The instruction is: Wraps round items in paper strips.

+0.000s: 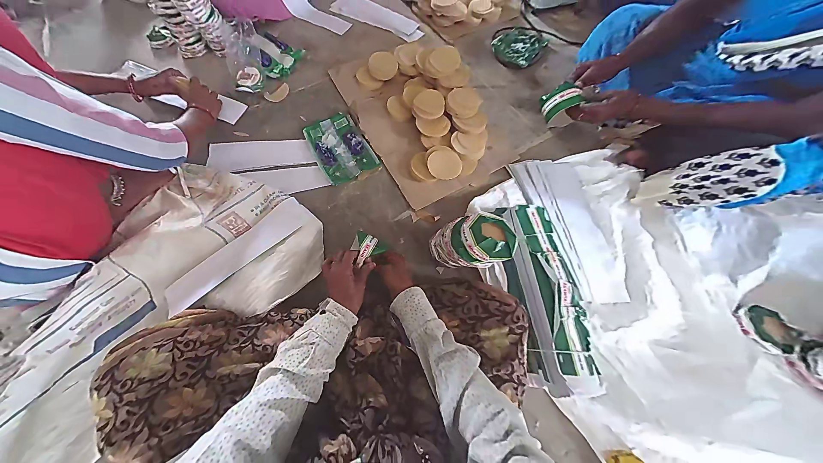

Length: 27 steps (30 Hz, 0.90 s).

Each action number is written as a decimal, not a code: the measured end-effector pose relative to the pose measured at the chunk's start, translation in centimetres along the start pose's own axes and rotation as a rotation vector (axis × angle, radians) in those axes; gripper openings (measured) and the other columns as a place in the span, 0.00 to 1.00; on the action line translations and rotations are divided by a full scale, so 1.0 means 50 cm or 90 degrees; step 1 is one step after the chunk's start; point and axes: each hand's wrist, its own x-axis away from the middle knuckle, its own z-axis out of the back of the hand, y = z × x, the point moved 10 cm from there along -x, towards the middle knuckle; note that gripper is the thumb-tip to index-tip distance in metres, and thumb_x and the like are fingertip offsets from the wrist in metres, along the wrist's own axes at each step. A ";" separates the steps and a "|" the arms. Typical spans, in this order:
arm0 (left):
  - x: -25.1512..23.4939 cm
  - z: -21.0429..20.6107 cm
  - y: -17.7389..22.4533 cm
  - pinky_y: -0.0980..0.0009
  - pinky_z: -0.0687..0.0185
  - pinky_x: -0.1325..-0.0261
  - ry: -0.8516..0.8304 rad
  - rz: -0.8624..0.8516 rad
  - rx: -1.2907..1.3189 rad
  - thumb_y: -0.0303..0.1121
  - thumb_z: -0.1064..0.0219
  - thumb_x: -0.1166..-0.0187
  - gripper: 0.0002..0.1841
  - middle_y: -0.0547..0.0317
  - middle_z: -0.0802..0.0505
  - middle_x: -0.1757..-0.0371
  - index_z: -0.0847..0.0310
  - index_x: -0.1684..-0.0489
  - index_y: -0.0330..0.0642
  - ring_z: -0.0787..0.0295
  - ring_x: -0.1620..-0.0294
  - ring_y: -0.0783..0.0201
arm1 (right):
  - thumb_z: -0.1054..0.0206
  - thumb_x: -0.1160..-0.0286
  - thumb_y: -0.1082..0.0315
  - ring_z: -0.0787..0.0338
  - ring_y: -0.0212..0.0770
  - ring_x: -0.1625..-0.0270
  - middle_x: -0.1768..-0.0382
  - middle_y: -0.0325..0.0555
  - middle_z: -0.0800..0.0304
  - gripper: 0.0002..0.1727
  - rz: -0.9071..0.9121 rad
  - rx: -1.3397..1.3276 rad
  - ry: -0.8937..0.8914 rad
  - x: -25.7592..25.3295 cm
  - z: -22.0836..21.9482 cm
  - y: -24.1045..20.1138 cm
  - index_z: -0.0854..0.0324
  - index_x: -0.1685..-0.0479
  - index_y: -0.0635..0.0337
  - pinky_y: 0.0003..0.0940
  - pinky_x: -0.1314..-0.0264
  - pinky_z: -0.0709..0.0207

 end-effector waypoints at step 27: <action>0.120 0.100 -0.053 0.65 0.07 0.51 0.008 0.222 1.106 0.24 0.34 0.24 0.04 0.57 0.03 0.62 0.17 0.57 0.40 0.04 0.59 0.65 | 0.48 0.19 0.75 0.05 0.34 0.63 0.67 0.41 0.05 0.12 -0.019 -0.456 -0.288 0.167 -0.122 -0.232 0.18 0.64 0.56 0.33 0.56 0.10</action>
